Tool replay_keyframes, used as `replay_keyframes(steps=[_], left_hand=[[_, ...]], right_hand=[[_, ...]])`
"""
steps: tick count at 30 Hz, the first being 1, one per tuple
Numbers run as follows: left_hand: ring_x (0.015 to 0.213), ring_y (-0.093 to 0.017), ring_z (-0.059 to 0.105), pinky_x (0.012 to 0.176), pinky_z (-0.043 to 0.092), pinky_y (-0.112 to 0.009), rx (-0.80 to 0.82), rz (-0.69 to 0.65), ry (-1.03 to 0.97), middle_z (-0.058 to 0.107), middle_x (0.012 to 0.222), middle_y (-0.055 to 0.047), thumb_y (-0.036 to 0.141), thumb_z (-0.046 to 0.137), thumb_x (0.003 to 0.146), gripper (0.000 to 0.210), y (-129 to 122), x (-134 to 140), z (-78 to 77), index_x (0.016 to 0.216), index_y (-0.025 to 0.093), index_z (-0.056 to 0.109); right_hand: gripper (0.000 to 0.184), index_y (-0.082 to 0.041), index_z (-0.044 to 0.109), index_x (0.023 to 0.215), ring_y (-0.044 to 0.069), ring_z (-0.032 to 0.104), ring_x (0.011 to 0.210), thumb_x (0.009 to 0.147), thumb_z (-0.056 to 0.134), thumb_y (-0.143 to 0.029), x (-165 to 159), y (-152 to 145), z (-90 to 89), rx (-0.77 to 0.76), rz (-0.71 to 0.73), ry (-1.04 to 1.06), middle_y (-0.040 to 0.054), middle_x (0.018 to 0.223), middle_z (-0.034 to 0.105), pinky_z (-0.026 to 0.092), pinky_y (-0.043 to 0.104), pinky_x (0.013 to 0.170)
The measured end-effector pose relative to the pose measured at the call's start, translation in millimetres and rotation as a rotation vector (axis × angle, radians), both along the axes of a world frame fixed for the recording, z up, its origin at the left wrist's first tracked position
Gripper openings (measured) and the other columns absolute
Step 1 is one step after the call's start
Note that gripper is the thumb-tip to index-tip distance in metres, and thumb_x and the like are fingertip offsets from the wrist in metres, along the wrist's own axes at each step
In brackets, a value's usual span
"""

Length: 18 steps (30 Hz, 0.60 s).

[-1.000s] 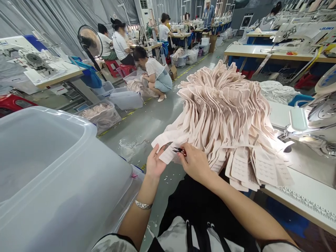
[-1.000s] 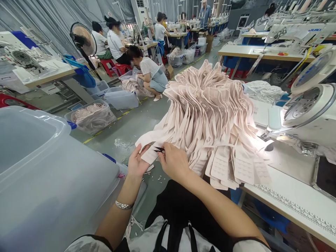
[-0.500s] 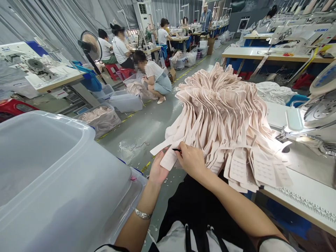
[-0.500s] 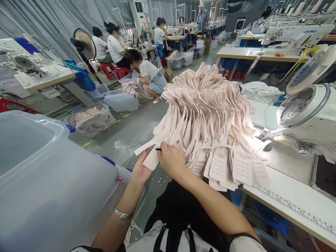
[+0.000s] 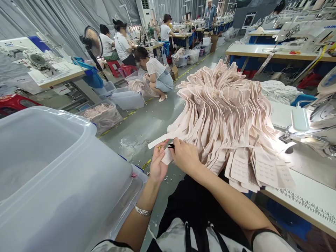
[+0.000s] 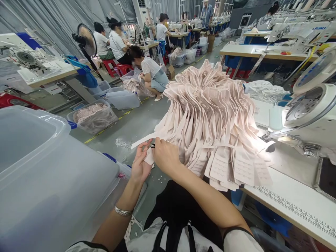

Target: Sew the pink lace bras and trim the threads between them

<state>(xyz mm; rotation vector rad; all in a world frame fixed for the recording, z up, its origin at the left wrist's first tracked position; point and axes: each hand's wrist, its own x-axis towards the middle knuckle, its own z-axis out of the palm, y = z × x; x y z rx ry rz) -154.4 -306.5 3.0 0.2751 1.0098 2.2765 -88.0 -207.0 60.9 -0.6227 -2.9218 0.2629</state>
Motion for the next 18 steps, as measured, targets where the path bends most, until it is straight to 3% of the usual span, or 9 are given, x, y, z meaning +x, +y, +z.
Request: replay_keyframes(steps=[3, 6, 8, 10, 12, 14, 16, 18], left_hand=[[0.127, -0.022, 0.051, 0.097, 0.045, -0.028, -0.006, 0.011, -0.014, 0.055, 0.137, -0.006, 0.02, 0.073, 0.074, 0.026, 0.4, 1.4, -0.6, 0.098, 0.022, 0.062], [0.102, -0.019, 0.064, 0.085, 0.049, -0.028, -0.12, 0.0, -0.069, 0.067, 0.117, -0.004, 0.02, 0.079, 0.068, 0.03, 1.3, 1.9, -11.8, 0.093, 0.022, 0.061], [0.08, -0.017, 0.066, 0.074, 0.05, -0.027, -0.279, -0.116, -0.085, 0.072, 0.092, -0.004, 0.019, 0.083, 0.062, 0.033, 1.4, 0.8, -22.3, 0.089, 0.018, 0.064], [0.071, -0.017, 0.065, 0.071, 0.05, -0.028, -0.385, -0.253, -0.073, 0.072, 0.08, -0.005, 0.018, 0.085, 0.058, 0.033, 1.3, -2.5, -29.4, 0.086, 0.013, 0.068], [0.077, -0.02, 0.067, 0.077, 0.051, -0.03, -0.332, -0.243, -0.092, 0.074, 0.085, -0.009, 0.016, 0.084, 0.058, 0.031, 1.3, -7.8, -28.9, 0.086, 0.01, 0.071], [0.092, -0.023, 0.068, 0.088, 0.051, -0.032, -0.177, -0.101, -0.17, 0.074, 0.096, -0.01, 0.017, 0.079, 0.064, 0.03, 1.9, -13.0, -20.2, 0.093, 0.011, 0.071], [0.107, -0.024, 0.064, 0.097, 0.048, -0.035, -0.033, -0.019, -0.252, 0.072, 0.105, -0.011, 0.019, 0.069, 0.074, 0.032, 3.1, -15.5, -6.7, 0.105, 0.012, 0.069], [0.115, -0.026, 0.061, 0.101, 0.046, -0.038, 0.026, -0.036, -0.291, 0.071, 0.112, -0.012, 0.021, 0.059, 0.081, 0.035, 4.6, -13.9, 6.4, 0.115, 0.012, 0.065]], right_hand=[[0.015, -0.018, 0.05, 0.102, 0.022, 0.068, 0.078, 0.096, 0.039, -0.026, -3.8, 1.1, -2.0, 0.019, 0.002, -0.009, 0.0057, 0.086, 0.069, 0.031, 0.029, 0.054], [0.017, -0.019, 0.052, 0.1, 0.02, 0.067, 0.073, 0.096, 0.04, -0.03, 2.9, 5.8, -3.0, -0.008, -0.037, 0.038, 0.0039, 0.085, 0.07, 0.027, 0.028, 0.053], [0.019, -0.019, 0.053, 0.098, 0.018, 0.066, 0.07, 0.096, 0.04, -0.033, 12.6, 9.5, -2.7, -0.048, -0.07, 0.099, 0.0028, 0.083, 0.07, 0.026, 0.028, 0.052], [0.021, -0.019, 0.053, 0.098, 0.017, 0.065, 0.071, 0.095, 0.043, -0.036, 24.4, 12.2, -3.4, -0.115, -0.067, 0.193, 0.0023, 0.083, 0.069, 0.028, 0.026, 0.054], [0.022, -0.019, 0.053, 0.1, 0.016, 0.065, 0.073, 0.094, 0.044, -0.038, 35.2, 13.3, -6.7, -0.194, -0.033, 0.279, 0.0022, 0.083, 0.069, 0.032, 0.024, 0.057], [0.023, -0.018, 0.053, 0.102, 0.015, 0.065, 0.073, 0.094, 0.045, -0.038, 42.6, 12.3, -12.1, -0.236, -0.011, 0.3, 0.0021, 0.084, 0.069, 0.032, 0.024, 0.058], [0.022, -0.018, 0.053, 0.101, 0.015, 0.064, 0.072, 0.094, 0.045, -0.037, 45.1, 9.7, -17.2, -0.214, -0.028, 0.259, 0.0018, 0.083, 0.069, 0.03, 0.024, 0.056], [0.022, -0.018, 0.054, 0.101, 0.016, 0.064, 0.071, 0.094, 0.046, -0.038, 43.1, 6.3, -19.3, -0.166, -0.052, 0.211, 0.0018, 0.083, 0.069, 0.027, 0.025, 0.054]])
